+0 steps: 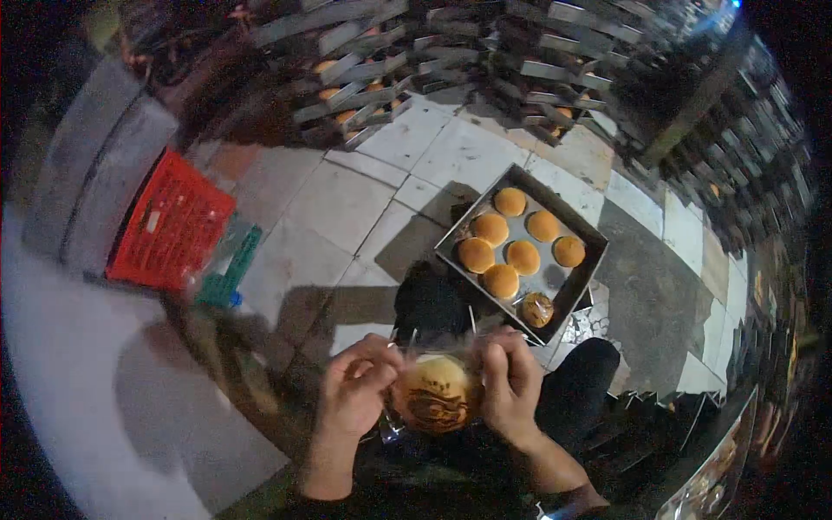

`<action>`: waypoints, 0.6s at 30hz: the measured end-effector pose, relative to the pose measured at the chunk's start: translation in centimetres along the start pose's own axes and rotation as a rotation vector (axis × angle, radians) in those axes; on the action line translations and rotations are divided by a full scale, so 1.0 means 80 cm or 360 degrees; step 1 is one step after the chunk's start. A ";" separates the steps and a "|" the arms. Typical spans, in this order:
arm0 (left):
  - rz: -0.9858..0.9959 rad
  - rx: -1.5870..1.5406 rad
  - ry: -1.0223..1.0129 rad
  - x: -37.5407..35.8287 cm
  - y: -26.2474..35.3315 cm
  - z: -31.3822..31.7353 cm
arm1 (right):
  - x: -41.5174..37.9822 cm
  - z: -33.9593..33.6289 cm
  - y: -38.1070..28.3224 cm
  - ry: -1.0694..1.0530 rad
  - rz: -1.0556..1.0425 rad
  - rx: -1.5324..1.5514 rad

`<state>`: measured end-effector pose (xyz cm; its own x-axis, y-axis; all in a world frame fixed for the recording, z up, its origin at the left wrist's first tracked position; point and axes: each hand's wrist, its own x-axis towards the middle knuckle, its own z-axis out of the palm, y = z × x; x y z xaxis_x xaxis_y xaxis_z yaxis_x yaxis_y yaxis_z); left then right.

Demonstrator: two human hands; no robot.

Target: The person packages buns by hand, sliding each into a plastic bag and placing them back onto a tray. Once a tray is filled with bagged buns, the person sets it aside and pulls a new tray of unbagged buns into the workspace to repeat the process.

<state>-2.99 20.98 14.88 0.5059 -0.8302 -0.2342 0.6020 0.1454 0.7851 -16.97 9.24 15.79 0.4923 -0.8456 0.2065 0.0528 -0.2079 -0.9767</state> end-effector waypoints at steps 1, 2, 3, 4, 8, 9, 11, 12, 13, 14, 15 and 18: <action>0.0126 -0.0147 -0.0174 0.010 -0.001 0.000 | 0.005 0.003 0.000 0.0004 0.0119 0.0098; 0.0109 -0.0145 -0.0215 0.014 0.001 0.004 | 0.017 0.004 -0.007 -0.0029 0.0065 -0.0042; -0.0016 -0.0365 -0.0186 0.016 0.008 0.009 | 0.023 0.003 -0.005 0.0022 0.0130 0.0043; -0.0146 -0.0580 -0.0145 0.017 0.012 0.013 | 0.025 0.002 -0.002 0.0069 0.0198 0.0134; -0.0368 -0.0472 -0.0214 0.024 0.005 0.016 | 0.027 -0.009 -0.005 0.0019 0.0171 0.0079; -0.0363 -0.0469 -0.0244 0.029 0.000 0.015 | 0.024 -0.010 0.007 -0.0004 0.0187 0.0084; -0.0279 -0.0284 -0.0028 0.032 -0.022 0.006 | 0.018 -0.012 0.022 -0.0019 0.0338 0.0128; -0.0276 -0.0284 -0.0054 0.034 -0.038 -0.001 | 0.013 -0.013 0.028 -0.0003 0.0319 0.0120; -0.0143 -0.0312 0.0354 0.041 -0.056 -0.007 | 0.013 -0.014 0.036 0.0014 0.0446 0.0074; 0.0001 -0.0348 0.0745 0.047 -0.064 -0.004 | 0.013 -0.014 0.047 0.0038 0.0553 0.0027; -0.0080 -0.0378 0.0778 0.047 -0.065 0.002 | 0.005 -0.009 0.076 0.0071 0.0509 0.0012; -0.0291 -0.0059 0.0589 0.052 -0.125 -0.073 | -0.014 0.007 0.154 0.0128 0.0453 -0.0224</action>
<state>-3.31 19.17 2.71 0.5724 -0.5955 -0.5637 0.7210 0.0381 0.6919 -16.41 7.88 3.48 0.3993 -0.9146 -0.0646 -0.2005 -0.0184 -0.9795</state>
